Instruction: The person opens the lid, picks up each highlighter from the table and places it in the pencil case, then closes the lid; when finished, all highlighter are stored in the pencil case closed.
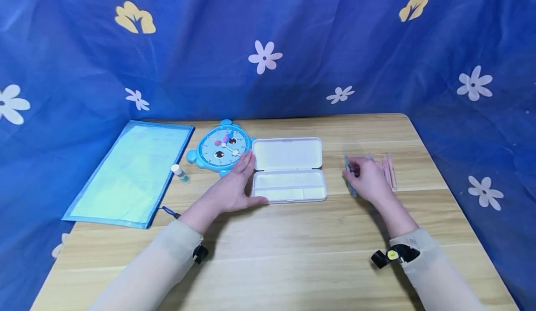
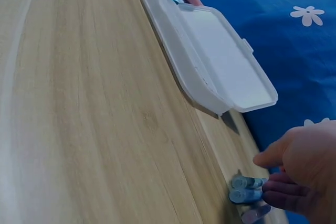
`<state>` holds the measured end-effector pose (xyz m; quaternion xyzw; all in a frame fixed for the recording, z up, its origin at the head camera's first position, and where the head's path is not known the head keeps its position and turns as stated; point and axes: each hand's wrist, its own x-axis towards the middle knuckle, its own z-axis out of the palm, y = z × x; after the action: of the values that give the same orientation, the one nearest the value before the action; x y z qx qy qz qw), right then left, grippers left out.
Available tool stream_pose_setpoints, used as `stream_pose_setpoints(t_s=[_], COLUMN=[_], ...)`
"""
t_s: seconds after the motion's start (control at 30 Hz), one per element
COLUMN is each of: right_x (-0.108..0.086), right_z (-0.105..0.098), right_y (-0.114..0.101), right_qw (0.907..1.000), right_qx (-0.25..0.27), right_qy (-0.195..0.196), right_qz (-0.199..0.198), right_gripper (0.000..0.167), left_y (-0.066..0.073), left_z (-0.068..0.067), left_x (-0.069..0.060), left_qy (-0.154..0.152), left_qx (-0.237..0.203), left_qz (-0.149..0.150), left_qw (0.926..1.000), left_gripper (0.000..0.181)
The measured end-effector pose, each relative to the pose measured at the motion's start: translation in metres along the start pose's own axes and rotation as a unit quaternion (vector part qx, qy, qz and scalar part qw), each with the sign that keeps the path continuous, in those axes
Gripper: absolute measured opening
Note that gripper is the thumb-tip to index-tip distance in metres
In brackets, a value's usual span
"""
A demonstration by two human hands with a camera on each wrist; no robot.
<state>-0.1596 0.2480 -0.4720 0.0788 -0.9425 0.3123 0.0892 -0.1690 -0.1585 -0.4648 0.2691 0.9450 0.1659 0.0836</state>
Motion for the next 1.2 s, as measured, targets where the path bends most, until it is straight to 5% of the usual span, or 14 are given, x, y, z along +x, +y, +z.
stream_pose_setpoints(t_s=[0.43,0.67,0.8,1.2], right_x=[0.005,0.015,0.019,0.016], right_z=[0.004,0.001,0.004,0.012], right_y=[-0.005,-0.009,-0.011,-0.014], right_qw=[0.9993,0.9961,0.9927,0.9949], right_qx=[-0.002,-0.001,-0.009,-0.006], right_qy=[-0.037,-0.079,-0.106,-0.077], right_qz=[0.002,0.039,0.057,0.064], right_gripper=[0.036,0.036,0.012,0.016], left_y=[0.003,0.002,0.001,0.001], left_z=[-0.001,-0.001,0.000,0.000], left_x=[0.000,-0.001,-0.001,-0.001], left_qy=[0.002,0.006,0.005,0.003], left_qx=[0.003,0.002,0.002,0.000], left_qz=[0.003,0.003,0.002,0.000], left_qw=[1.0000,1.0000,1.0000,1.0000], left_gripper=[0.133,0.134,0.133,0.133])
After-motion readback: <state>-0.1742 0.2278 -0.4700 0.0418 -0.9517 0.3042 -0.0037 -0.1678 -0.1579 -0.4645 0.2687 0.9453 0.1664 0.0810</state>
